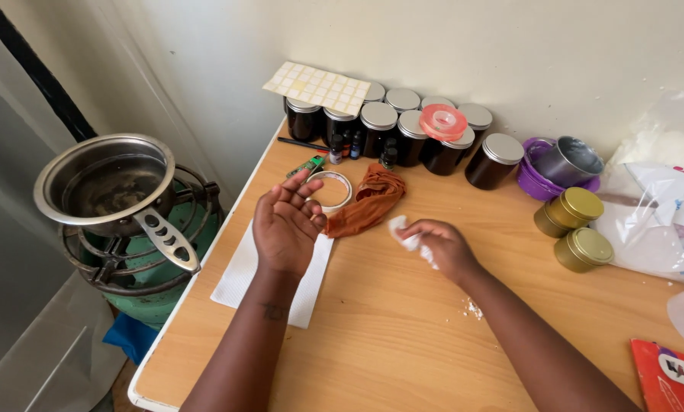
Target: The person unpacks items from a bag, cleans their hands, writes in a notebook, and inspects small metal tins on a workbench.
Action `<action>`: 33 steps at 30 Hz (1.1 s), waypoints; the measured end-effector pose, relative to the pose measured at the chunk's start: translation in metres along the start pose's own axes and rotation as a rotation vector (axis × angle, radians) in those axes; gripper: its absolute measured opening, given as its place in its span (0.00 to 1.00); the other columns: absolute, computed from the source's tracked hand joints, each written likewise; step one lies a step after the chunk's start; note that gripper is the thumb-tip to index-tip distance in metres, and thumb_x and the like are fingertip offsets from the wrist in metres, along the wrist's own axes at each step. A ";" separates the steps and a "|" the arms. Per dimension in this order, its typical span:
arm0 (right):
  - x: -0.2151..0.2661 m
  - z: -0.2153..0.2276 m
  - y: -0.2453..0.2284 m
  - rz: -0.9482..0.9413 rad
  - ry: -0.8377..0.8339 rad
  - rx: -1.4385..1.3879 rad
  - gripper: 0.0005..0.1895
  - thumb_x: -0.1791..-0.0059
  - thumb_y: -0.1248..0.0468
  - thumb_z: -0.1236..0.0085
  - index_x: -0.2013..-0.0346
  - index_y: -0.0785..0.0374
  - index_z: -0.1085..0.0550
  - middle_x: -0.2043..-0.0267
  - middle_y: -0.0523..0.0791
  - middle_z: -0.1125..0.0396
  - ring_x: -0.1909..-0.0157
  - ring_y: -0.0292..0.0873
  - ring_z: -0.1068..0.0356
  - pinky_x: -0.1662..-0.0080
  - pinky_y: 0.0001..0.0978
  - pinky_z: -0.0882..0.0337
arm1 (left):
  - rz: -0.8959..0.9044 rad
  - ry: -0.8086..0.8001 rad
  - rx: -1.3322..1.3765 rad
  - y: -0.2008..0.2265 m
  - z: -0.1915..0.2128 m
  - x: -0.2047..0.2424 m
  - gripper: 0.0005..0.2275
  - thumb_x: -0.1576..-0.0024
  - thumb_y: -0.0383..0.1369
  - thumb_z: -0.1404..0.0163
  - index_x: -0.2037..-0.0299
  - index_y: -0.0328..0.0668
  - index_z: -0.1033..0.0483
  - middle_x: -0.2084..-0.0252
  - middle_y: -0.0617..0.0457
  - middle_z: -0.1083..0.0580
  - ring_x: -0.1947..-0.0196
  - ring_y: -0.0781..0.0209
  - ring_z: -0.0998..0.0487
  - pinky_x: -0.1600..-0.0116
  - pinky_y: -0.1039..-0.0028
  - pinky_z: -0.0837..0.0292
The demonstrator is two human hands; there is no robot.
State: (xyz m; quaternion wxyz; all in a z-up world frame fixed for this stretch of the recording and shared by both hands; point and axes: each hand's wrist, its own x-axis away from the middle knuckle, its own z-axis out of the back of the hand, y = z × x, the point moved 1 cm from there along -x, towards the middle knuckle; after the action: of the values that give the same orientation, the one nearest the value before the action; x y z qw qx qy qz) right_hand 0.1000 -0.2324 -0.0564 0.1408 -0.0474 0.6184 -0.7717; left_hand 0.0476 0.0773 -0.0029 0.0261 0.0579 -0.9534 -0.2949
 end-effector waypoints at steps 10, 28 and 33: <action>0.007 0.023 -0.007 0.027 -0.659 -0.107 0.13 0.58 0.76 0.52 0.81 0.71 0.19 0.73 0.57 0.18 0.51 0.51 0.16 0.22 0.46 0.57 | 0.043 -0.042 -0.117 -0.032 -0.002 0.000 0.24 0.35 0.48 0.59 0.37 0.44 0.25 0.47 0.48 0.19 0.66 0.62 0.20 0.63 0.75 0.25; 0.091 0.076 0.014 -0.056 0.332 -0.453 0.17 0.47 0.73 0.40 0.43 0.74 0.25 0.57 0.57 0.23 0.55 0.53 0.19 0.52 0.45 0.18 | 0.192 -0.211 -1.148 -0.140 -0.100 0.077 0.25 0.48 0.44 0.36 0.40 0.52 0.21 0.43 0.55 0.20 0.44 0.61 0.17 0.41 0.71 0.22; 0.118 0.042 -0.034 0.102 0.411 -0.213 0.09 0.48 0.75 0.35 0.53 0.73 0.19 0.63 0.50 0.23 0.59 0.36 0.26 0.56 0.28 0.22 | 0.146 -0.088 -0.959 -0.140 -0.095 0.093 0.10 0.45 0.40 0.34 0.61 0.45 0.17 0.69 0.58 0.19 0.74 0.70 0.17 0.67 0.83 0.24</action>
State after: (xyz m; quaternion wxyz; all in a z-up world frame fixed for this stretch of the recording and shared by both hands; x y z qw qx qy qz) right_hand -0.0075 -0.2975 -0.0261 0.0452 0.1274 0.7136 -0.6874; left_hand -0.0234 -0.1021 -0.0018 0.0301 -0.0404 -0.7117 -0.7007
